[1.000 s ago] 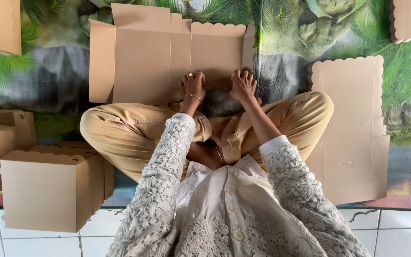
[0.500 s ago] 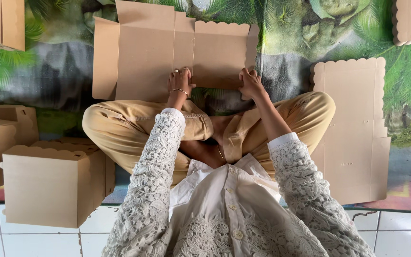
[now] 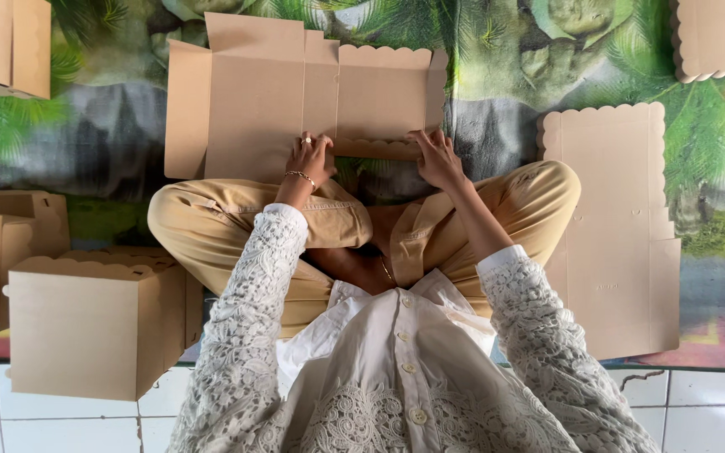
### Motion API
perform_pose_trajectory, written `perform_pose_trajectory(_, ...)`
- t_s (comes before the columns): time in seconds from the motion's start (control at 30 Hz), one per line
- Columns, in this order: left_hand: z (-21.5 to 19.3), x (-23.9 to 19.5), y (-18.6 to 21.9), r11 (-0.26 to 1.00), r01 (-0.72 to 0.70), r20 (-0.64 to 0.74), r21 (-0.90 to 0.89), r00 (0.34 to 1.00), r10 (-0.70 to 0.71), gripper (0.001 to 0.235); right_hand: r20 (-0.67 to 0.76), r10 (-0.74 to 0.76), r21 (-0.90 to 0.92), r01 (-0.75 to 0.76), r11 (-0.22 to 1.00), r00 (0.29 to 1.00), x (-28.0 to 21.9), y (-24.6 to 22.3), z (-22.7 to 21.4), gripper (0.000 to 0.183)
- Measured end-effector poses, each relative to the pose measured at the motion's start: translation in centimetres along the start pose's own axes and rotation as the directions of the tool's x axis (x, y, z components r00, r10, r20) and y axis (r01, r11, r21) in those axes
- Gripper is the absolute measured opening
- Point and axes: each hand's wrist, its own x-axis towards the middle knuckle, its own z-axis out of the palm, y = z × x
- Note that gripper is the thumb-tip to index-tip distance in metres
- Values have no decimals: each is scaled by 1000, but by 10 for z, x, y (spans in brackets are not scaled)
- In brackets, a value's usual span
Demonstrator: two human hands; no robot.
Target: The person sits cross-legged on the floor and assembles a flat cardboard box by folding its sides and tucking the flaps into slots to form a three-dimensional container. The person handles the box by hand, folding and securing the flaps.
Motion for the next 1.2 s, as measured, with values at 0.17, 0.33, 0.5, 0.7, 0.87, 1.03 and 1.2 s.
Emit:
perform_pose_trajectory(0.17,-3,-12,-10,977,1,17,214,1000,-5,82,-142,-169,-147,148,978,975,5,-27,16,32)
perform_pose_trajectory(0.33,3,4,-2,956,-111,-59,271,990,131,66,-321,-414,-341,304,890,852,27,-6,58,11)
perform_pose_trajectory(0.5,16,18,6,901,-283,-175,328,919,352,57,-425,-457,-447,258,856,781,32,26,29,11)
perform_pose_trajectory(0.7,2,13,11,900,-316,-102,300,927,360,73,-364,-499,-412,344,844,787,22,47,19,10)
perform_pose_trajectory(0.87,2,20,4,891,-341,-44,300,928,370,82,-248,-408,-377,300,876,879,3,20,2,13)
perform_pose_trajectory(1.03,25,35,-3,860,-366,-68,357,908,414,71,-119,-339,-309,290,906,933,-22,-9,-9,36)
perform_pose_trajectory(1.2,57,43,-12,801,-446,1,399,874,486,59,-116,-257,-282,217,935,959,-5,-6,13,48)
